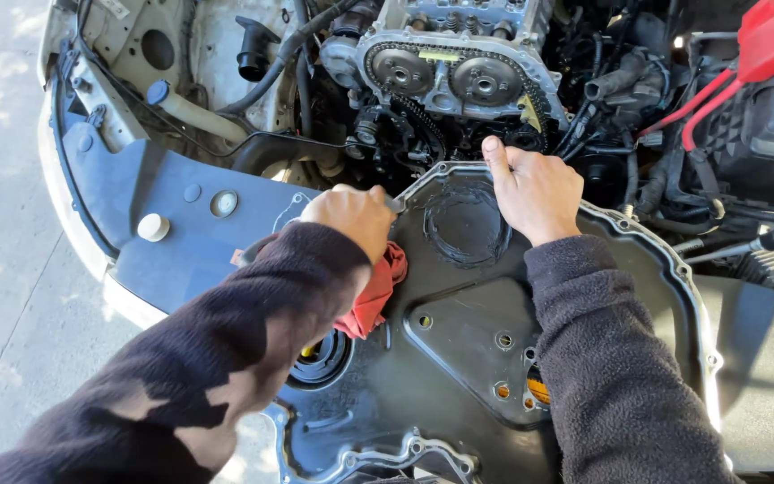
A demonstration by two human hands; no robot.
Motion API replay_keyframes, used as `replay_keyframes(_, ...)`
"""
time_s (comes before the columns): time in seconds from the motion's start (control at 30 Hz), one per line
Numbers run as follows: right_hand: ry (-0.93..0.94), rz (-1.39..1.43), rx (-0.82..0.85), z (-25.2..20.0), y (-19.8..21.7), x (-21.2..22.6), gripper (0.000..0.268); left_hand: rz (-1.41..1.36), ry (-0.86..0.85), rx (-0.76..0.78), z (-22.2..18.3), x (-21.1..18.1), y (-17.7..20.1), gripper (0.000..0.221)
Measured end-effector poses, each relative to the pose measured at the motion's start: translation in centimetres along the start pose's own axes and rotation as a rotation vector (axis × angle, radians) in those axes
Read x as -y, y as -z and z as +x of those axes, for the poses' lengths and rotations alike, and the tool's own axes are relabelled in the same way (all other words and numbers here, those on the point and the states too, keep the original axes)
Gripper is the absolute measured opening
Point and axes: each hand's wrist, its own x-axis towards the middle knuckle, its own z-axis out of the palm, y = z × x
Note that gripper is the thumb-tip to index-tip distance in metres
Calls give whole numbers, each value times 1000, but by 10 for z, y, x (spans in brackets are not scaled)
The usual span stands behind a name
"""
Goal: Cleaning an engine timing cover and scraping off old gasket residue.
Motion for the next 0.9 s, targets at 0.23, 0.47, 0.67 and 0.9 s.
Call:
replay_keyframes(0.23, 14, 10, -45, 2, -7, -6, 73, 51, -78, 49, 2, 1, 6, 30)
replay_keyframes(0.47, 14, 4, -45, 3, -8, -9, 75, 42, -96, 64, 2, 3, 3, 30)
replay_keyframes(0.67, -16, -15, 4, 6, -7, -11, 73, 41, -68, 43, -1, 3, -1, 30)
replay_keyframes(0.9, 4, -28, -3, 6, -4, -5, 75, 53, -49, 74, -1, 3, 5, 30)
